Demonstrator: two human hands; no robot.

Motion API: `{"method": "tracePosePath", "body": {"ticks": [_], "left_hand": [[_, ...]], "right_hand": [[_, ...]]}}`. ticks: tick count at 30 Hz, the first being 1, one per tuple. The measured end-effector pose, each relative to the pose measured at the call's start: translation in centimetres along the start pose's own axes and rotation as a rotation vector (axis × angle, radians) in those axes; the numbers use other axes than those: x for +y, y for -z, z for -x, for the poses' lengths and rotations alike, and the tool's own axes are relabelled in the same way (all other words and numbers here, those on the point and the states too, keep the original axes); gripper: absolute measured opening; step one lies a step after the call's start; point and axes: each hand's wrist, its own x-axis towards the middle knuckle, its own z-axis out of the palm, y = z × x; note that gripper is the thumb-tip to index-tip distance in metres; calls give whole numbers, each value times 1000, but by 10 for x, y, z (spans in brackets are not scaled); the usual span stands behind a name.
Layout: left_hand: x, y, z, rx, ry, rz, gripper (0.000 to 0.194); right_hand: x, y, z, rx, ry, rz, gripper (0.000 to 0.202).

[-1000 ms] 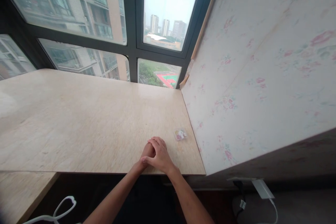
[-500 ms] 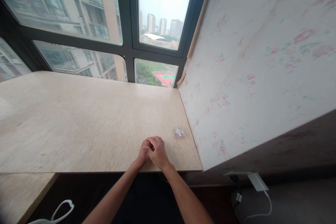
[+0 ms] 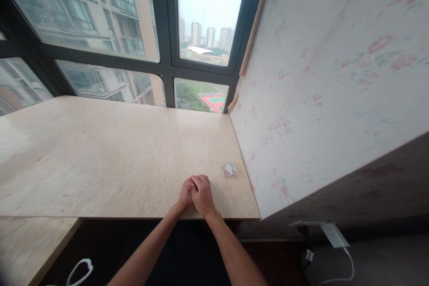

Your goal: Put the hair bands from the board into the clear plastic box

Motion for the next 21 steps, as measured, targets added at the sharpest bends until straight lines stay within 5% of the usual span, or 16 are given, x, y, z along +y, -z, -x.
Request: {"method": "tracePosePath", "body": {"ticks": [14, 21], "left_hand": [[3, 1, 2, -66, 17, -37, 27], [8, 4, 0, -113, -115, -184, 31]], "right_hand": [[1, -13, 4, 149, -11, -10, 25], [8, -17, -3, 256, -79, -29, 33]]}}
